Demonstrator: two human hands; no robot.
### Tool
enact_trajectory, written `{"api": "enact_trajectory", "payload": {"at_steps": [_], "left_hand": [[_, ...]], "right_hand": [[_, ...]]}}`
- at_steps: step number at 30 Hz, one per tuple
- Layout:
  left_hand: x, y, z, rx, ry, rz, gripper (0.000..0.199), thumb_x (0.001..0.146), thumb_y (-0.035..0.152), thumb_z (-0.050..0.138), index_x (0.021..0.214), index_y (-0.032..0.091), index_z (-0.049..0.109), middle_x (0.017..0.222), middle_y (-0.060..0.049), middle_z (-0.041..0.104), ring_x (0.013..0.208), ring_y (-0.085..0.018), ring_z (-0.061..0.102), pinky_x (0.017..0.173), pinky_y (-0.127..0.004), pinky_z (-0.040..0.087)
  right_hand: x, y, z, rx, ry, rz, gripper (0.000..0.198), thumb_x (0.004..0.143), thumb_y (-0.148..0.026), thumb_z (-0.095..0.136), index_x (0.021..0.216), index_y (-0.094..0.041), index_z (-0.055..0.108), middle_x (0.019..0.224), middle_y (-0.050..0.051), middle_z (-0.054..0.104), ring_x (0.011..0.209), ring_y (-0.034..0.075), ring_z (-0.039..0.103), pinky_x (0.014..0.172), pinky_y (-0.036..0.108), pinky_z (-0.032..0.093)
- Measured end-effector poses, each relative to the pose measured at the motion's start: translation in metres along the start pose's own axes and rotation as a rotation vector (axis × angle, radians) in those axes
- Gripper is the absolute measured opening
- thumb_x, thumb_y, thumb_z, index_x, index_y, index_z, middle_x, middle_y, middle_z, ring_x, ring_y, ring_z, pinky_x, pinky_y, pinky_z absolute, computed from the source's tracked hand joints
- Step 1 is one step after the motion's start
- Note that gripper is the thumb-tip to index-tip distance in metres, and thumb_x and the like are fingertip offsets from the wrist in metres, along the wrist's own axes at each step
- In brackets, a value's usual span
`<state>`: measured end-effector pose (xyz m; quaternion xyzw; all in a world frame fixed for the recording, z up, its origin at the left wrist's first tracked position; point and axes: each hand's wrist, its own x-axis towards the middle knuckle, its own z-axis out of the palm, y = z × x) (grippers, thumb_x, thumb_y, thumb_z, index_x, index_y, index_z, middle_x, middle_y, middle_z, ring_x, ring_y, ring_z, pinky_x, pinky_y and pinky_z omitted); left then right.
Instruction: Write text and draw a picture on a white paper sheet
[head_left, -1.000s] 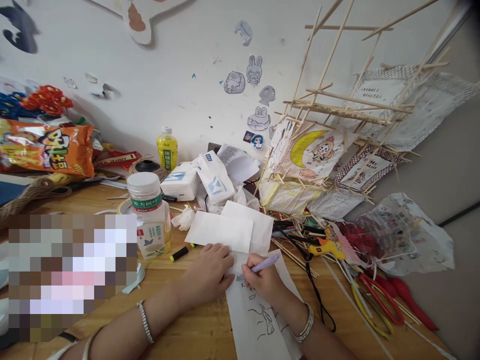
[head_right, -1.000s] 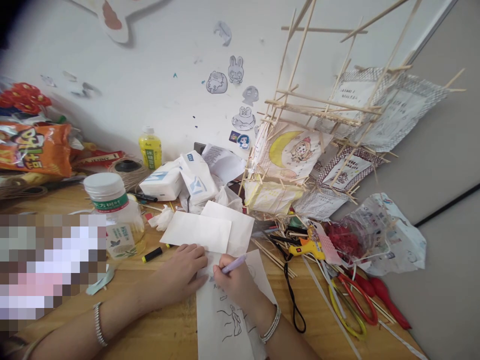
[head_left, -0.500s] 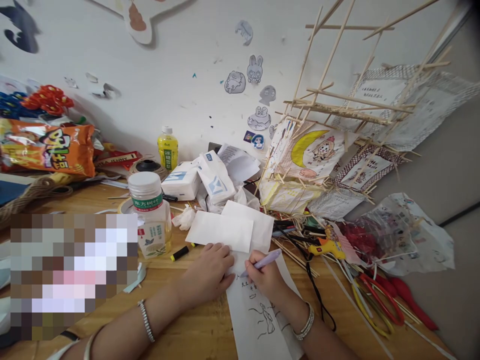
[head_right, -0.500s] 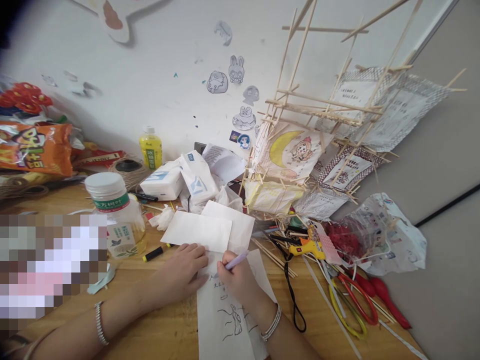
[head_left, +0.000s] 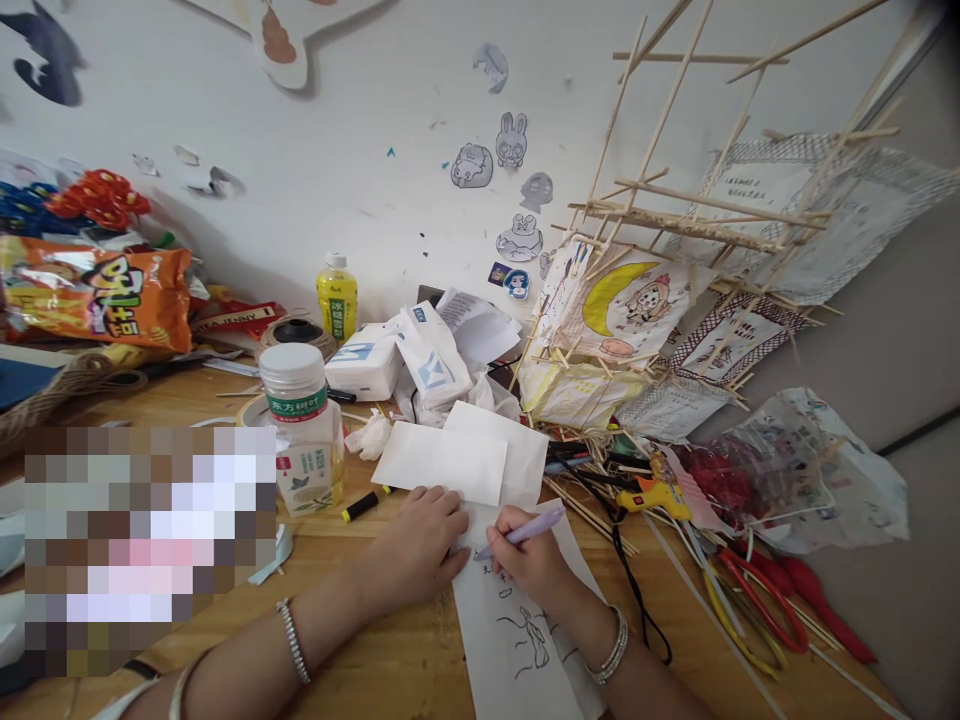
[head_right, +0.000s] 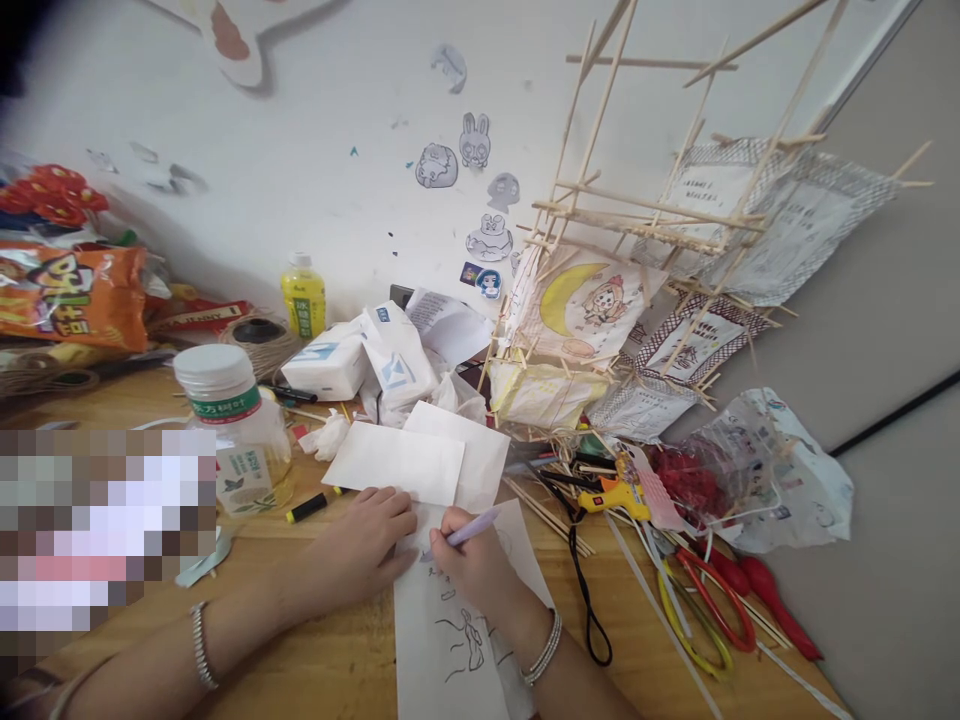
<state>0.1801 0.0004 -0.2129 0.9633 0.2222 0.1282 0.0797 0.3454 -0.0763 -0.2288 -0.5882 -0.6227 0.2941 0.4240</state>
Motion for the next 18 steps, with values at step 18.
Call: {"api": "enact_trajectory", "payload": {"at_steps": [18], "left_hand": [[-0.0003,-0.0011,0.001,0.007,0.009,0.016,0.006,0.079,0.025,0.052,0.079,0.019,0.053,0.088,-0.004,0.053,0.085,-0.023,0.048,0.077,-0.038,0.035]], "right_hand": [[-0.0003,0.0011,-0.0004,0.018,-0.02,0.03,0.025,0.081,-0.024,0.046,0.058,-0.021,0.035,0.048,-0.006,0.042,0.044,0.009,0.038,0.044,0.02,0.031]]}}
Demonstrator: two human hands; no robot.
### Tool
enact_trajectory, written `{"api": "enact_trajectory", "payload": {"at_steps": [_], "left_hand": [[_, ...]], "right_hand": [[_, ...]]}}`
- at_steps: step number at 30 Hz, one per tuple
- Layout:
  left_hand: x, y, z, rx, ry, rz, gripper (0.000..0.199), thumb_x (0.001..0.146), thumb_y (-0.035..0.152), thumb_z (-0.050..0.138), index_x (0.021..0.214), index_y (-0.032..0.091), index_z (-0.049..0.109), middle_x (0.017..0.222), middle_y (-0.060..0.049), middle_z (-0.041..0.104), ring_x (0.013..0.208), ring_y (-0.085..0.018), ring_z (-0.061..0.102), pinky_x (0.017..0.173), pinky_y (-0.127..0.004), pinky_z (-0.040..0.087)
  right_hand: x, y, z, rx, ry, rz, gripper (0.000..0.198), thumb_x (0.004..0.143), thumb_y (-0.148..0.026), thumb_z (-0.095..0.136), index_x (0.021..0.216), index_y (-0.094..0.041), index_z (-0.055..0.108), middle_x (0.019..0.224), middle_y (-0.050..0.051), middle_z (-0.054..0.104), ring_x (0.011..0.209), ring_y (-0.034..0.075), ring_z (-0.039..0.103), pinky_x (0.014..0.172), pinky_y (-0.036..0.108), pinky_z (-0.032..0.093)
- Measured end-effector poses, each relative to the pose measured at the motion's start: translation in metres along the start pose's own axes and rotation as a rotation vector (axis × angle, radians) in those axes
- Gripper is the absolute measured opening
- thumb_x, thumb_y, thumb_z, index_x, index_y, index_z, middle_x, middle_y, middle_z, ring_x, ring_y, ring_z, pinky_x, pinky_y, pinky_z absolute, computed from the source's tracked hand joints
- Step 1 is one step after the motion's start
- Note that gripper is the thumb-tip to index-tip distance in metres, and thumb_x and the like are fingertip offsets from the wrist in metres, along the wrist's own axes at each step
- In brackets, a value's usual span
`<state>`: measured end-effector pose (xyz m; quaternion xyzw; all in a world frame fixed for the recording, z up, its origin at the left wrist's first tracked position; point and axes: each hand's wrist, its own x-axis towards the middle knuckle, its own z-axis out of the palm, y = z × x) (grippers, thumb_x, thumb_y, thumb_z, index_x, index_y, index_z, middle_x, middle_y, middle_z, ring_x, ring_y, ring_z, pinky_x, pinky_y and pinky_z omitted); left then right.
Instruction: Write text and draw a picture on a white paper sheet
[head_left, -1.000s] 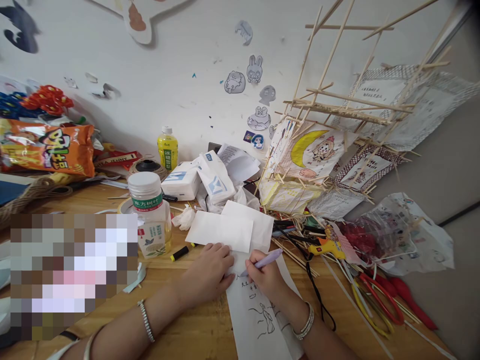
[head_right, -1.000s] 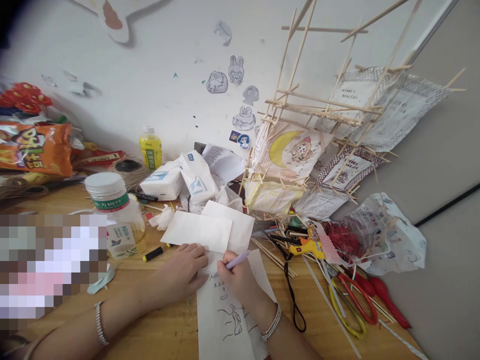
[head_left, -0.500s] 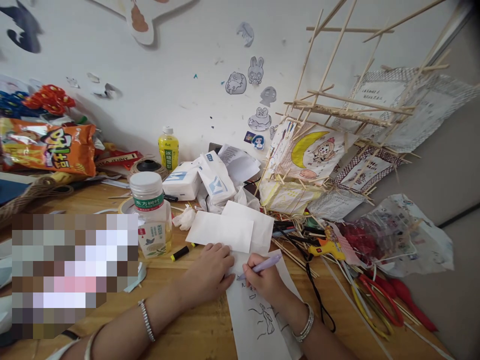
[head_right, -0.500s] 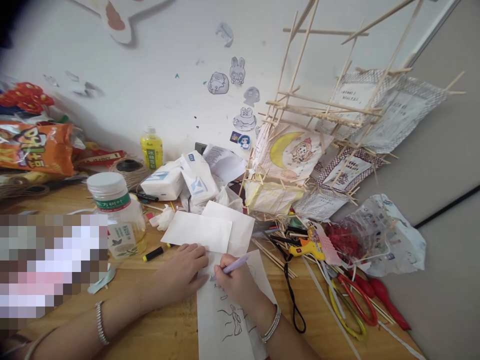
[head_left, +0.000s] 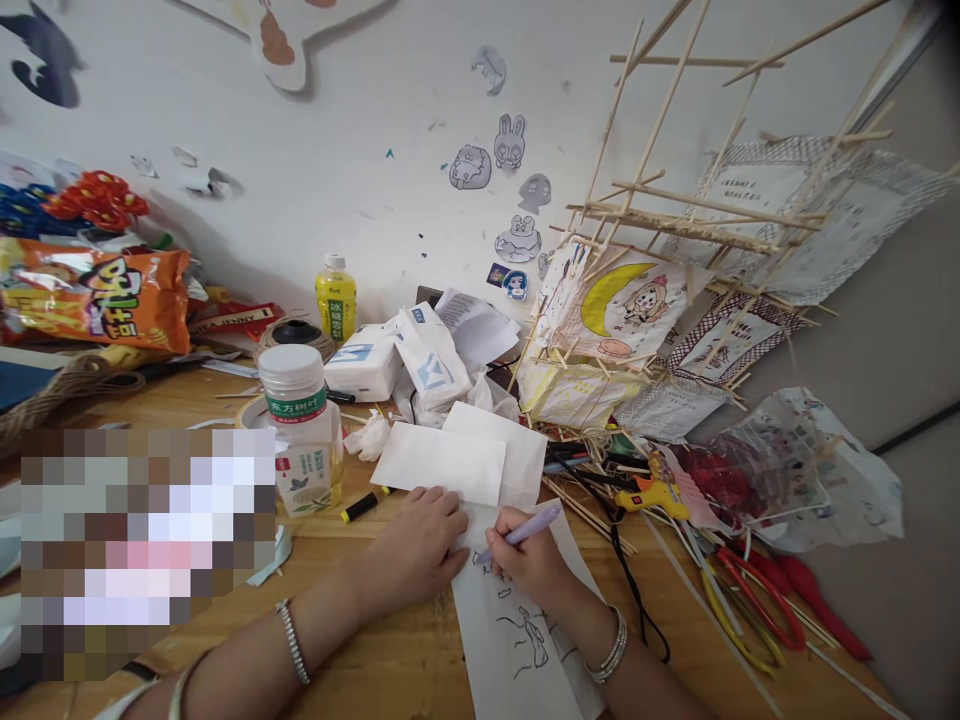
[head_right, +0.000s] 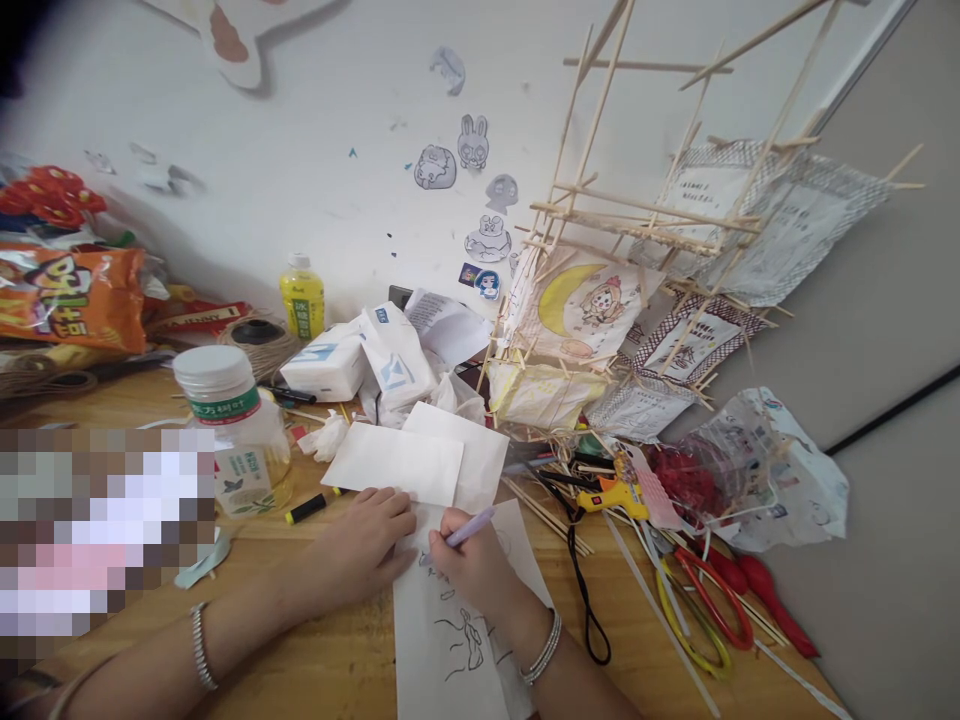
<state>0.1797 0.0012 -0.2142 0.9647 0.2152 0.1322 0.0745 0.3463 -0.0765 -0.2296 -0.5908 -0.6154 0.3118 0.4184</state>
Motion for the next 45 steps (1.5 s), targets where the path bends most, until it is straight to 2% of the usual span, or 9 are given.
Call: {"api": "enact_trajectory", "payload": {"at_steps": [12,19,45], "left_hand": [[0.0009,0.0005,-0.0004,0.001,-0.005,-0.012,0.006,0.079,0.024,0.052,0.077,0.019,0.053,0.087,-0.004,0.053,0.085,-0.023,0.048,0.077,-0.038,0.036],[0.0006,0.0013,-0.0021,-0.004,-0.006,-0.01,0.005,0.078,0.024,0.052,0.079,0.019,0.054,0.088,-0.004,0.053,0.086,-0.023,0.048,0.078,-0.039,0.036],[0.0004,0.0011,-0.0013,0.012,-0.012,-0.014,0.007,0.079,0.025,0.052,0.08,0.019,0.055,0.089,-0.005,0.054,0.086,-0.024,0.049,0.078,-0.039,0.037]], "right_hand": [[0.0002,-0.0003,-0.0004,-0.043,0.023,-0.031,0.025,0.08,-0.022,0.046,0.057,-0.021,0.036,0.049,-0.005,0.043,0.047,0.011,0.043,0.047,0.022,0.032],[0.0018,0.0034,-0.0009,-0.022,0.073,-0.023,0.024,0.08,-0.024,0.044,0.058,-0.021,0.035,0.048,-0.007,0.036,0.046,0.011,0.04,0.046,0.022,0.03],[0.0019,-0.0003,-0.0007,-0.04,0.064,-0.013,0.026,0.08,-0.025,0.044,0.057,-0.022,0.033,0.048,-0.007,0.036,0.046,0.011,0.039,0.046,0.023,0.029]]}}
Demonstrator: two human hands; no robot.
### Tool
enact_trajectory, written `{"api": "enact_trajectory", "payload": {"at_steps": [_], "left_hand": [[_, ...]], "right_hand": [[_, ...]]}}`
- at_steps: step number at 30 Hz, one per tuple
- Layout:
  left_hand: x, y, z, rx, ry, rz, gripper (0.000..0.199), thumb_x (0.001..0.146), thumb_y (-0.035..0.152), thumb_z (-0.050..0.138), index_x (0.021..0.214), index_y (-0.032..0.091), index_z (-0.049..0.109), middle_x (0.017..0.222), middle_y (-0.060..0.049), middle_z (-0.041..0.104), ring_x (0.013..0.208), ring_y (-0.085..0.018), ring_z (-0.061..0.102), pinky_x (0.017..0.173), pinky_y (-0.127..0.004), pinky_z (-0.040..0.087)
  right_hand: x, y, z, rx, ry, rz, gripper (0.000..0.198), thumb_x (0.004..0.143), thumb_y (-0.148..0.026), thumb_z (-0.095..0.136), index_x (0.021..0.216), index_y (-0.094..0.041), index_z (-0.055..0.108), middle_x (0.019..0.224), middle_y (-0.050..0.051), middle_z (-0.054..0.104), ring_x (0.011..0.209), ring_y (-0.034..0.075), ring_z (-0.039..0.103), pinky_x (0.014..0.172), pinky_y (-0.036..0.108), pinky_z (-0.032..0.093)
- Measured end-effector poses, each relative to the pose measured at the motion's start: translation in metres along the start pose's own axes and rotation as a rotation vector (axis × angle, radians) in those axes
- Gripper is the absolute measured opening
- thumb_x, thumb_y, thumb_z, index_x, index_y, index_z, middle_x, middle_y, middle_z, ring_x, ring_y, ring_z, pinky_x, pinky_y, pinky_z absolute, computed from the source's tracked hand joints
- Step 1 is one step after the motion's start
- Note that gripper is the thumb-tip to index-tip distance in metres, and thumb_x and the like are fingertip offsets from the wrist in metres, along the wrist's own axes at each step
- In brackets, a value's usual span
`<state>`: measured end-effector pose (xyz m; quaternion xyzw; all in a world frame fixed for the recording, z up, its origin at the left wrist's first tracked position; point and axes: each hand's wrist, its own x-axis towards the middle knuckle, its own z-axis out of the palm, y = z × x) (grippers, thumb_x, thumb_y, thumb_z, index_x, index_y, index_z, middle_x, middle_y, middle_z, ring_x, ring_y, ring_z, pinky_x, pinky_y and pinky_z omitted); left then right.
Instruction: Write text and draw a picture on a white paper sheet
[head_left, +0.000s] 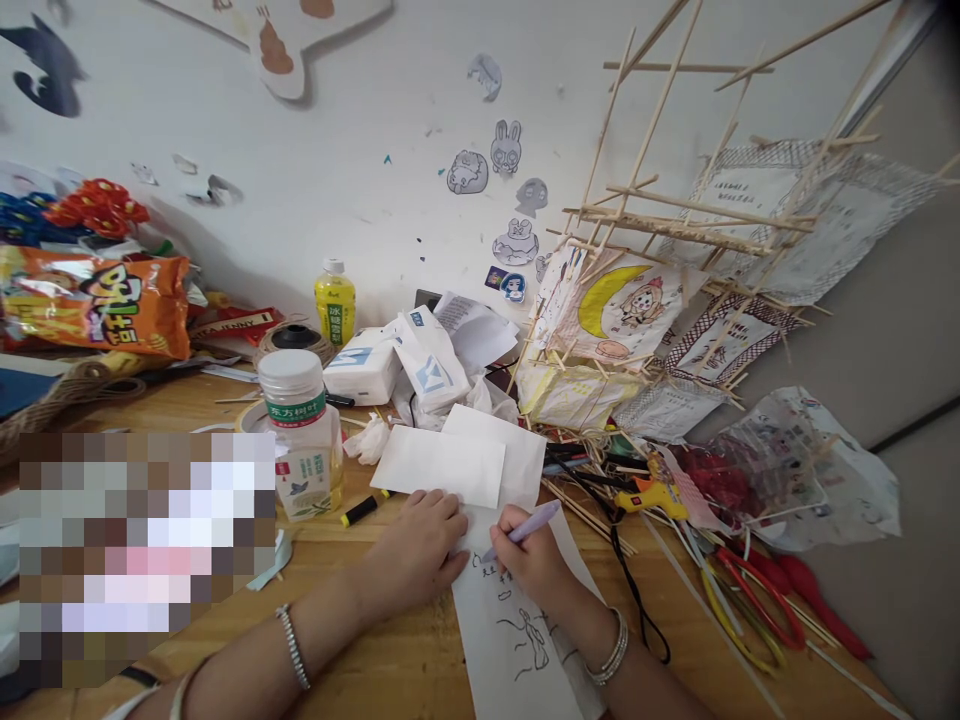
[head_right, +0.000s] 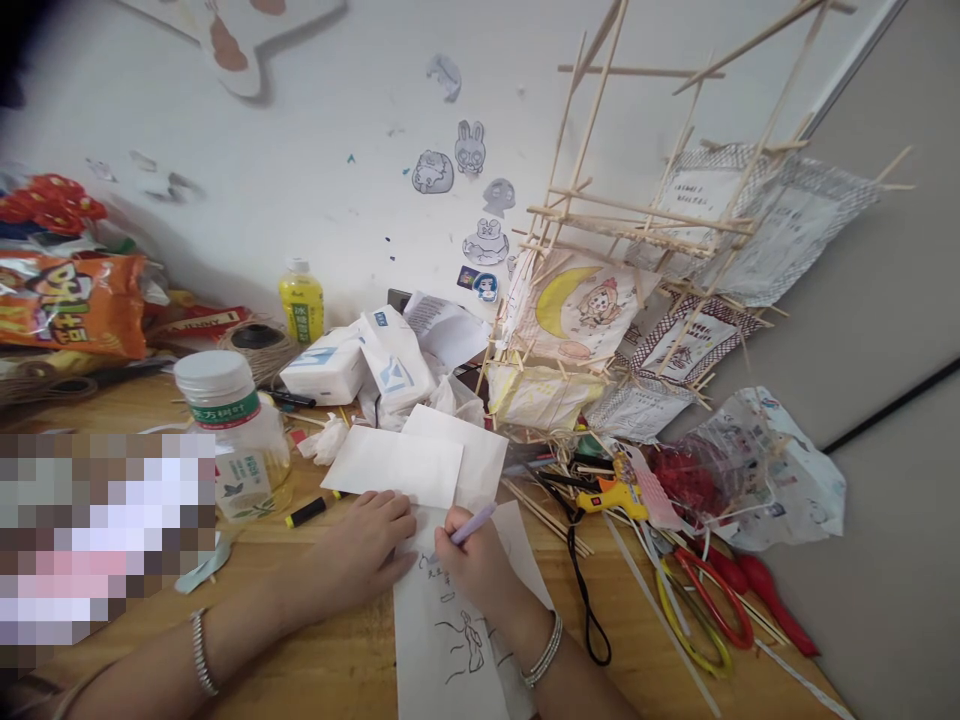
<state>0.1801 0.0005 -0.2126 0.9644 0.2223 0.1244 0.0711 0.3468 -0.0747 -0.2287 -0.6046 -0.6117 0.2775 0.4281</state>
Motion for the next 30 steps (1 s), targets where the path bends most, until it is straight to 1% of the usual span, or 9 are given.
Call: {"api": "enact_trajectory", "payload": {"at_steps": [4,15,21,25,30], "left_hand": [[0.0004,-0.0004,0.0,0.002,-0.002,0.0,0.008,0.079,0.025,0.052,0.083,0.019,0.055,0.091,-0.005,0.054,0.089,-0.025,0.049,0.08,-0.04,0.037],[0.0003,0.0,-0.0004,0.003,-0.008,-0.003,0.008,0.079,0.025,0.051,0.081,0.019,0.055,0.09,-0.005,0.053,0.088,-0.024,0.049,0.079,-0.039,0.036],[0.0001,-0.0003,0.0011,0.005,-0.005,-0.001,0.008,0.08,0.025,0.051,0.082,0.019,0.054,0.09,-0.005,0.053,0.089,-0.025,0.048,0.08,-0.039,0.036],[-0.0002,0.0002,-0.0001,0.007,-0.006,0.001,0.006,0.079,0.024,0.051,0.081,0.019,0.054,0.089,-0.005,0.053,0.087,-0.024,0.048,0.078,-0.038,0.036],[-0.0004,0.0002,-0.0005,0.01,-0.006,-0.002,0.007,0.079,0.025,0.05,0.08,0.019,0.054,0.089,-0.005,0.053,0.087,-0.025,0.048,0.078,-0.039,0.036]], "right_hand": [[-0.0004,0.0019,0.0002,0.004,-0.009,0.012,0.025,0.08,-0.025,0.043,0.057,-0.022,0.034,0.048,-0.006,0.038,0.047,0.011,0.04,0.047,0.023,0.03],[-0.0022,0.0011,0.0012,0.016,-0.005,0.022,0.026,0.081,-0.025,0.046,0.057,-0.021,0.036,0.046,-0.006,0.041,0.045,0.01,0.04,0.046,0.021,0.032],[-0.0024,0.003,0.0013,-0.009,0.006,0.012,0.026,0.081,-0.025,0.046,0.057,-0.021,0.036,0.047,-0.006,0.041,0.046,0.01,0.041,0.046,0.021,0.031],[-0.003,0.0016,0.0006,-0.009,-0.019,0.006,0.026,0.082,-0.026,0.044,0.058,-0.021,0.036,0.049,-0.006,0.04,0.048,0.011,0.041,0.048,0.022,0.032],[-0.0033,-0.0002,0.0,0.004,0.001,0.012,0.025,0.081,-0.025,0.045,0.058,-0.021,0.036,0.049,-0.006,0.04,0.048,0.011,0.042,0.049,0.022,0.033]]}}
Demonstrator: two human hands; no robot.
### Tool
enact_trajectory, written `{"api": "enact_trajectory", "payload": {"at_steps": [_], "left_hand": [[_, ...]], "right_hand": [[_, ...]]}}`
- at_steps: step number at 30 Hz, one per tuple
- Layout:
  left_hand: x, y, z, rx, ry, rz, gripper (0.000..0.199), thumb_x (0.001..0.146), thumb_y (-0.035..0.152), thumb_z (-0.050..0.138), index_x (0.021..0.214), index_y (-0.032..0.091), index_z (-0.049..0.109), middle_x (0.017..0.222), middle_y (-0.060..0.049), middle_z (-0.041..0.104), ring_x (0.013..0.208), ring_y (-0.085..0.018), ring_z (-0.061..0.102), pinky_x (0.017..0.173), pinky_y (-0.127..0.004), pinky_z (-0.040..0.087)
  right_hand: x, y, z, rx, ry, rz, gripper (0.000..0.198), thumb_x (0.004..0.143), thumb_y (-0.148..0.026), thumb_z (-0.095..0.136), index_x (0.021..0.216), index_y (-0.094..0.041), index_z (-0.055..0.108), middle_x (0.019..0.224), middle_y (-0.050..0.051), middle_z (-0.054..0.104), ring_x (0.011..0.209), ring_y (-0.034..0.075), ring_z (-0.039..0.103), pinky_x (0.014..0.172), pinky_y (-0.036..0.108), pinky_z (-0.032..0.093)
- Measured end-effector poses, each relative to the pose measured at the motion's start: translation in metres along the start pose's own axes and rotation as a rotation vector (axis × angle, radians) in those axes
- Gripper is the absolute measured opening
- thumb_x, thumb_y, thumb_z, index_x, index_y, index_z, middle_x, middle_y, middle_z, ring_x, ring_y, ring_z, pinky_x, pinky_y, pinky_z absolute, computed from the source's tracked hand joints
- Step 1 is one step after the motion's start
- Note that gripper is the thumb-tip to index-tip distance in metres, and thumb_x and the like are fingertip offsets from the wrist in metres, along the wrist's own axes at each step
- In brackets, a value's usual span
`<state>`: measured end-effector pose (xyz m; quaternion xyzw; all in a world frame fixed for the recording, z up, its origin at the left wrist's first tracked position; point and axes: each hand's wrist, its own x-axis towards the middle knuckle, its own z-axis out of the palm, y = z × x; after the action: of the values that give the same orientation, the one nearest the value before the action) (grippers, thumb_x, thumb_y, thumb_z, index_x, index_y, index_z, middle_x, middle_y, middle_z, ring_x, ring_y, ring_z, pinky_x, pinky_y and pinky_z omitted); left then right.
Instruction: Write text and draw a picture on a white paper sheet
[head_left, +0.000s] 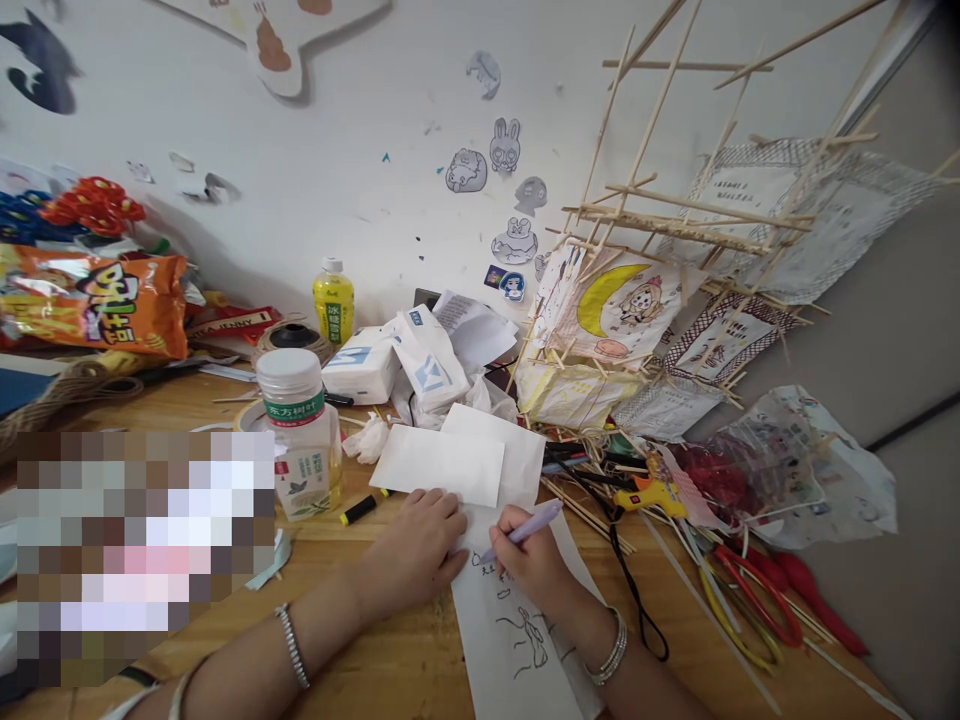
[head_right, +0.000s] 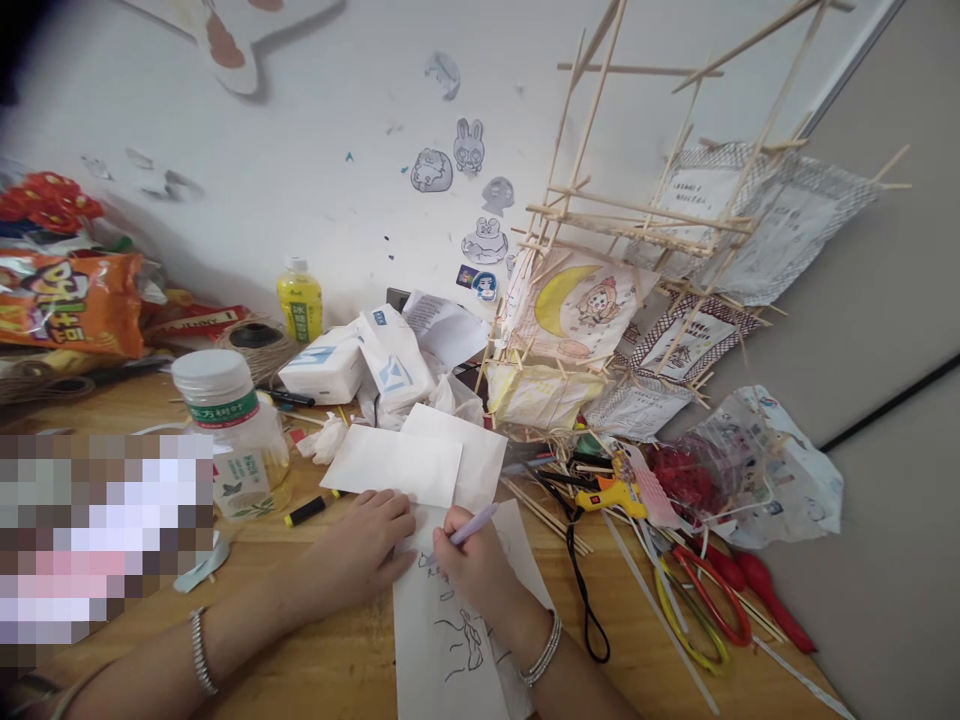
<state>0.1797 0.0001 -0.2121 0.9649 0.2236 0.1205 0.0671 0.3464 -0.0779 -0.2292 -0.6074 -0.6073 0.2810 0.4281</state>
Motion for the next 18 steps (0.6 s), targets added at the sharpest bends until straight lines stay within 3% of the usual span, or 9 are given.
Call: {"api": "enact_trajectory", "payload": {"at_steps": [18], "left_hand": [[0.0006,0.0003,0.0001,-0.002,-0.009,-0.003,0.007,0.079,0.025,0.051,0.08,0.019,0.054,0.089,-0.005,0.053,0.087,-0.024,0.048,0.078,-0.039,0.036]], "right_hand": [[-0.0005,-0.0019,0.0006,-0.012,-0.034,0.015,0.027,0.08,-0.023,0.046,0.057,-0.021,0.033,0.046,-0.007,0.039,0.044,0.01,0.039,0.046,0.02,0.032]]}}
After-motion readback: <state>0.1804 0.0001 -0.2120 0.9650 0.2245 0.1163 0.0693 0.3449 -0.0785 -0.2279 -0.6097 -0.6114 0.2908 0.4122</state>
